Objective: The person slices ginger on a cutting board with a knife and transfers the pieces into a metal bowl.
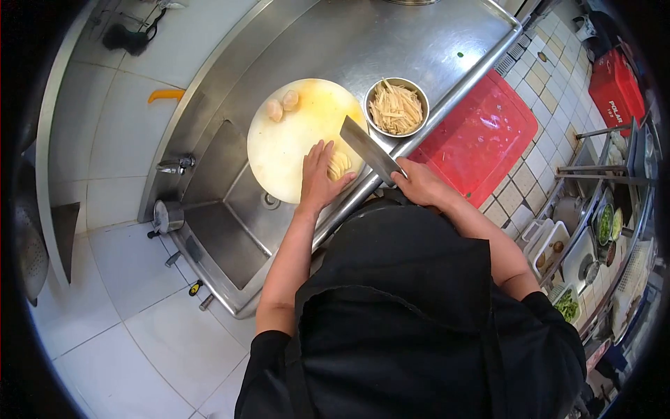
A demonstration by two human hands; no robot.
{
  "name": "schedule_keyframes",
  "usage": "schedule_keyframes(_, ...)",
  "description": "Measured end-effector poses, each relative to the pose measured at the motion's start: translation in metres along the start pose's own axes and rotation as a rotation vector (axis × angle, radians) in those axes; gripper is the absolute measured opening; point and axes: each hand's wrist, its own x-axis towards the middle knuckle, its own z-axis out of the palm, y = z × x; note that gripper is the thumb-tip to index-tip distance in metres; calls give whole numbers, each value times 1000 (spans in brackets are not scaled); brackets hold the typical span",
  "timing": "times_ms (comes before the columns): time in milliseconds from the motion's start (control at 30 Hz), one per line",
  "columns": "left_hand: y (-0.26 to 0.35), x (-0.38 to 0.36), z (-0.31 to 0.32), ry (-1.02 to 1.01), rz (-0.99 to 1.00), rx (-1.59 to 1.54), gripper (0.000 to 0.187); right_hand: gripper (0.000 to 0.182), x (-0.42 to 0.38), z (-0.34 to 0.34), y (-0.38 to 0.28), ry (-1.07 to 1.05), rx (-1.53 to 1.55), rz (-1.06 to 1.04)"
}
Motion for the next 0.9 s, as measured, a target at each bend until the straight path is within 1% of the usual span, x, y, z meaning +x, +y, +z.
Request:
schedule_keyframes(33,6,1,1,20,6,132,84,29,1,-1,1,-4,-3,-4)
schedule_keyframes(167,13,11,19,24,-30,242,79,29,2,-3,0,-3,11,-15)
schedule_keyframes(233,14,11,24,-23,-41,288,75,30,2,-2,1,3,16,-14)
schedule_keyframes(333,8,5,25,-58,-51,270,73,30,2,2,13,37,46,-31)
schedule_keyframes(433,6,2,22,-86,-54,281,72,30,3,1,11,53,40,-51)
schedule_keyframes(533,9,4,17,-117,-66,272,71,31,1,0,9,21,16,3)
schedule_keyframes(667,13,1,14,-123,-73,321,70,32,-1,2,6,17,48,26)
schedule_keyframes(767,5,3,21,-99,-63,259,69,33,-3,3,6,23,36,16)
schedule_keyframes(833,2,5,20,-105,-55,220,75,34,-2,3,6,33,36,-7)
schedule_keyframes(867,0,6,20,-102,-55,218,75,34,-2,3,6,26,25,-1)
schedule_keyframes(900,1,6,17,-40,-118,177,85,35,-3,1,3,20,14,8)
